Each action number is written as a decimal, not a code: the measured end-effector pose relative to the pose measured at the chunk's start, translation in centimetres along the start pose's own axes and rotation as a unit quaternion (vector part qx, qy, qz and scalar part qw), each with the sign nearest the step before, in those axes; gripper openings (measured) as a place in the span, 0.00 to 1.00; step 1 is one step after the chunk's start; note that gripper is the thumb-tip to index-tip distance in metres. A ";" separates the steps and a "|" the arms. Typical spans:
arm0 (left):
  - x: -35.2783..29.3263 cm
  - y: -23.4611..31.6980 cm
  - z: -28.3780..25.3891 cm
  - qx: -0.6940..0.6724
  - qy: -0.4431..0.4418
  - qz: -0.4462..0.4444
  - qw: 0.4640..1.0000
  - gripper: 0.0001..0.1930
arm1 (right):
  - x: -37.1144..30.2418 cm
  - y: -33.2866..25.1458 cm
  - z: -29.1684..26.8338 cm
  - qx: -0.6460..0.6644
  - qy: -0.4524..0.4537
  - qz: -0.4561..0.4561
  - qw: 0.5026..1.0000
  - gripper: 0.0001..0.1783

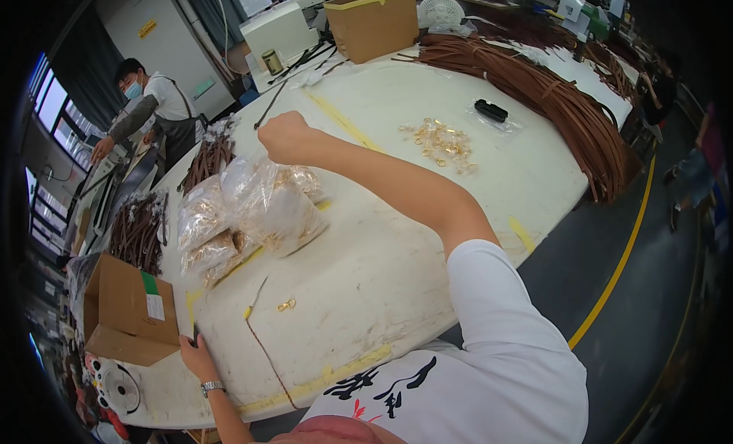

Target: Assembling small hardware components and leather straps for production.

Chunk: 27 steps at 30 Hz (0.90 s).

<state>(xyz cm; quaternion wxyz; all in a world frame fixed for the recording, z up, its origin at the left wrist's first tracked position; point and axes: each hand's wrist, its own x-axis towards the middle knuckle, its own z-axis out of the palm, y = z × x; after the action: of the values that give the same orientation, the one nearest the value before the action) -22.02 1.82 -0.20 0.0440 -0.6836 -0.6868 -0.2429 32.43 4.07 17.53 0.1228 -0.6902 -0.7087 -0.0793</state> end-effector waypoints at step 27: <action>6.7 40.9 1.0 -0.228 -0.027 0.451 0.863 0.11 | -0.4 1.2 -0.2 0.025 0.036 -0.080 0.996 0.07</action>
<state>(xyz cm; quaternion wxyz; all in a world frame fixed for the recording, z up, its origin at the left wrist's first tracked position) 17.17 6.26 12.75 -0.0271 -0.9159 -0.2303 -0.3275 33.62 3.65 17.54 0.1585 -0.6248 -0.7584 -0.0963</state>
